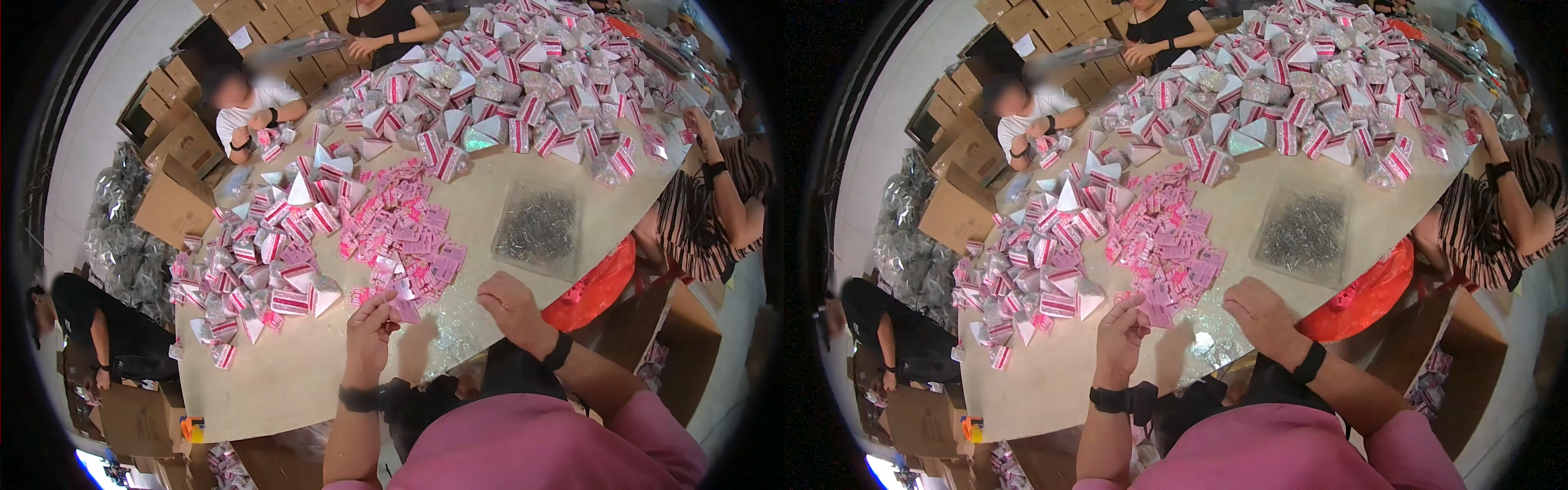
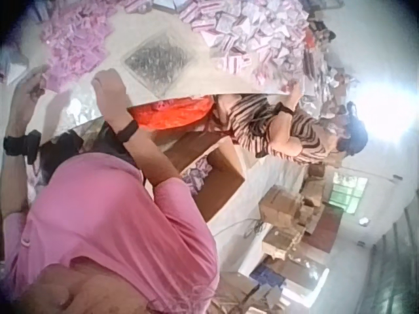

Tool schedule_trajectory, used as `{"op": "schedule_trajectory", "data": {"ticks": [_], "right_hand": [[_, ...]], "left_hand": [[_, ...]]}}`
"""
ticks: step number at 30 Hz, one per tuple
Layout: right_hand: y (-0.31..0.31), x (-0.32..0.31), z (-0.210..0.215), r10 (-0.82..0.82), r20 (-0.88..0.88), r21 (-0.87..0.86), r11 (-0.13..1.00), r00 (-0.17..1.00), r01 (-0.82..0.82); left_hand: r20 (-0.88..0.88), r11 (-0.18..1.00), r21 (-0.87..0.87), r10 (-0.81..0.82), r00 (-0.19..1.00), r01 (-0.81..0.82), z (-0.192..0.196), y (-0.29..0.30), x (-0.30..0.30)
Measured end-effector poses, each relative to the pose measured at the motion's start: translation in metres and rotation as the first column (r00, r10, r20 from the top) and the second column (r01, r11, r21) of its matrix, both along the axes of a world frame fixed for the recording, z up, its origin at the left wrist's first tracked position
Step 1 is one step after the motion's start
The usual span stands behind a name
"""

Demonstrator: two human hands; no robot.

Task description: Packing small items into triangular boxes and plastic bags at a communal work table.

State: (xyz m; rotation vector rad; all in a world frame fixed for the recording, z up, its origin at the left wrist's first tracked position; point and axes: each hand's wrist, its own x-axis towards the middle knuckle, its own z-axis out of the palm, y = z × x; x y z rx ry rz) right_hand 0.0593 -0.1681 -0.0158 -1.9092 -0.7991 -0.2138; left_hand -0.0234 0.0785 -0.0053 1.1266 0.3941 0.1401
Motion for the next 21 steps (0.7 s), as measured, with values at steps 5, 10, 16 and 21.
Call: {"op": "schedule_trajectory", "data": {"ticks": [5,10,16,21], "right_hand": [[0.019,-0.015,0.001,0.137,-0.294,0.182,0.980,0.946,-0.086],[0.017,-0.021,-0.002,0.213,-0.530,0.228,0.968,0.820,-0.104],[0.016,-0.025,-0.005,0.258,-0.723,0.278,0.958,0.641,-0.071],[0.026,-0.026,0.000,0.406,-0.761,0.433,0.899,0.506,-0.070]], "left_hand": [[-0.071,0.996,0.091,-0.012,0.997,0.019,0.005,-0.017,-0.007],[-0.071,0.990,0.136,-0.030,0.997,0.039,-0.004,-0.020,-0.014],[-0.094,0.987,0.159,-0.005,0.996,0.020,-0.021,-0.030,-0.027],[-0.086,0.990,0.140,-0.007,0.996,0.019,-0.026,-0.040,-0.033]]}}
